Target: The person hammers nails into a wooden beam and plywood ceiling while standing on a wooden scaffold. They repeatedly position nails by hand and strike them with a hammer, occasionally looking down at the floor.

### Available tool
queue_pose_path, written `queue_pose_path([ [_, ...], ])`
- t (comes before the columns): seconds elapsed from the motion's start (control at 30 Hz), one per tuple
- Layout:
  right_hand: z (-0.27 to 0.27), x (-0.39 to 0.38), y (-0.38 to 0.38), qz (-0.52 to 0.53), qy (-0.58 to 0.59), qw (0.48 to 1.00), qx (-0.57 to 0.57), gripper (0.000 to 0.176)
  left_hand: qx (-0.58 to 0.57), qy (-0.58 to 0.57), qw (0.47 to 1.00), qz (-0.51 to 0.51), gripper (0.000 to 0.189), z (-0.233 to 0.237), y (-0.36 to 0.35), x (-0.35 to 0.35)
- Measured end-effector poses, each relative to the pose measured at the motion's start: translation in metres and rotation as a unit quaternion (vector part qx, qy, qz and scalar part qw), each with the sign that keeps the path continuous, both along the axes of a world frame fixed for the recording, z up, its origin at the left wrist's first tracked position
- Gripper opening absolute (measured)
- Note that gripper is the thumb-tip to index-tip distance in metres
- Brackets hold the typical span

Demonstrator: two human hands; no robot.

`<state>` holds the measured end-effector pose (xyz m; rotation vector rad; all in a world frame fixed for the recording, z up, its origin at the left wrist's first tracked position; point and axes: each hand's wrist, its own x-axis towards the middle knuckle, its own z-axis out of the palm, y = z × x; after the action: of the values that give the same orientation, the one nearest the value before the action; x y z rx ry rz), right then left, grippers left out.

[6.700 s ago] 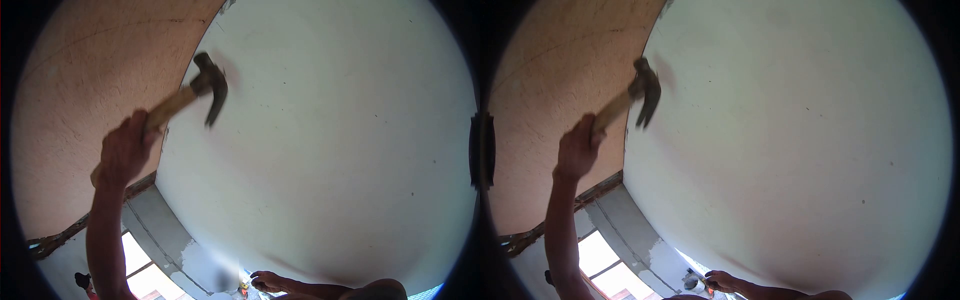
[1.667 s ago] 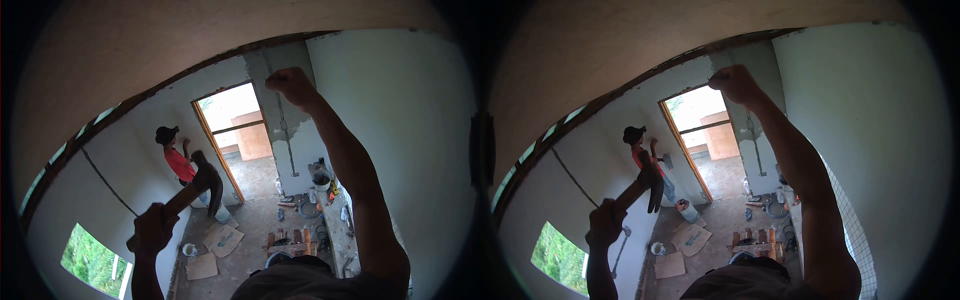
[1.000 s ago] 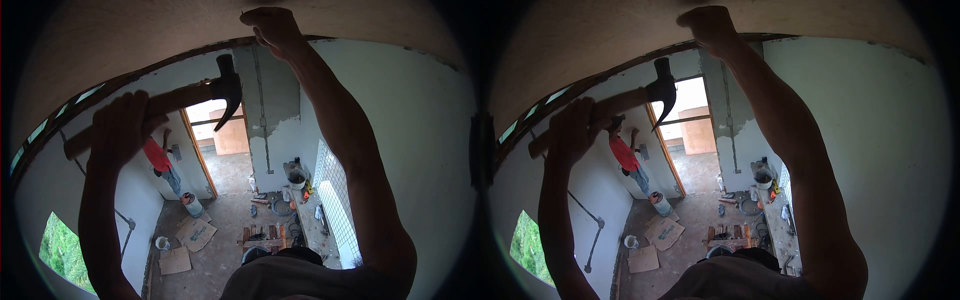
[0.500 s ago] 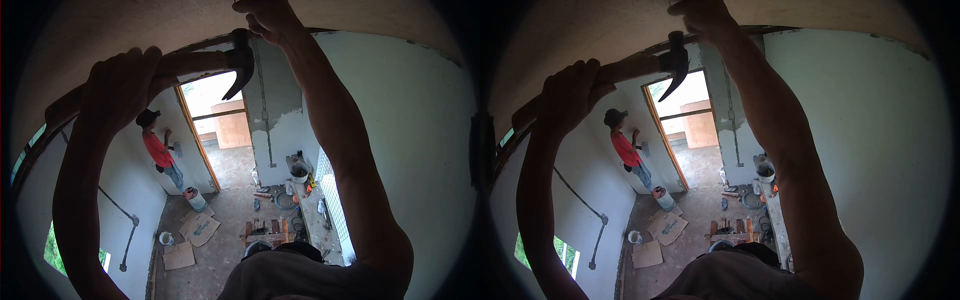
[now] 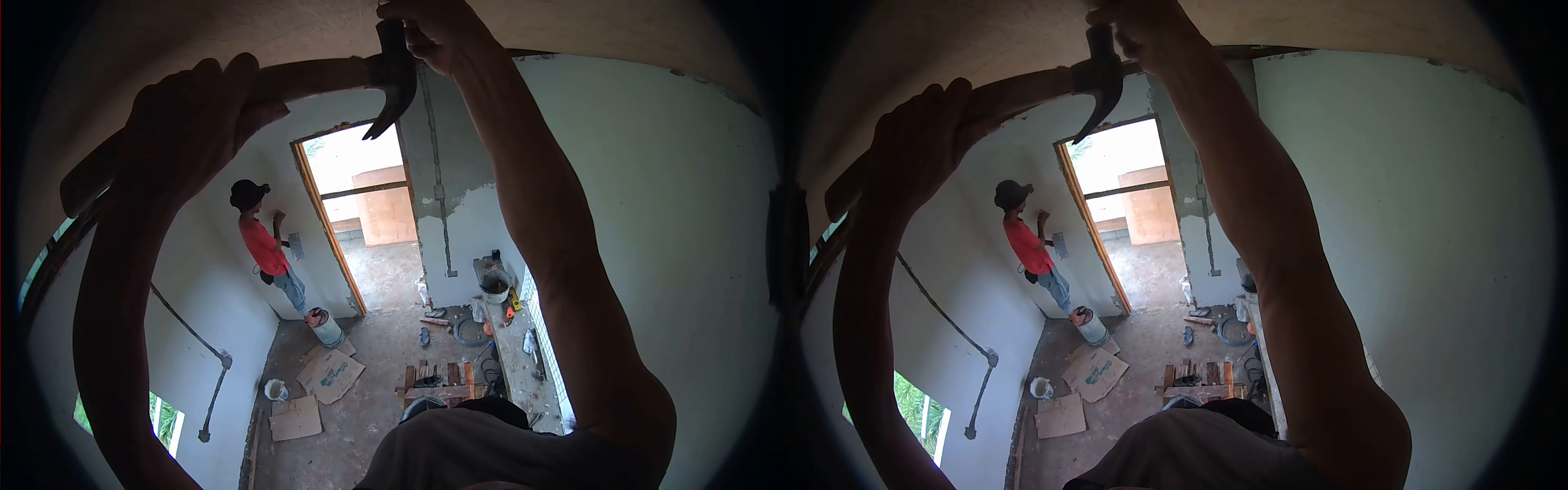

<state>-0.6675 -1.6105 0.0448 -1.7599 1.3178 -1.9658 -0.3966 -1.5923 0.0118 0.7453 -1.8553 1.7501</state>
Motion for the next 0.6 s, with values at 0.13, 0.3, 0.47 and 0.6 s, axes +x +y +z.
queue_pose_path([
  [0.13,-0.001,-0.004,0.002,0.066,-0.028,0.997,0.015,0.016,0.061,-0.006,0.998,0.031,0.041,-0.012,0.011,-0.004],
  [0.3,0.0,0.001,0.002,0.012,-0.016,1.0,0.012,0.018,0.004,-0.015,1.0,0.011,0.04,-0.001,0.004,0.001],
  [0.47,-0.002,0.003,0.014,0.035,-0.065,0.997,0.038,0.012,0.048,-0.018,0.998,0.047,0.038,-0.004,0.024,-0.005],
  [0.6,-0.007,-0.004,-0.004,0.093,-0.065,0.993,-0.012,0.011,0.076,0.043,0.995,0.057,0.038,0.006,0.018,-0.003],
])
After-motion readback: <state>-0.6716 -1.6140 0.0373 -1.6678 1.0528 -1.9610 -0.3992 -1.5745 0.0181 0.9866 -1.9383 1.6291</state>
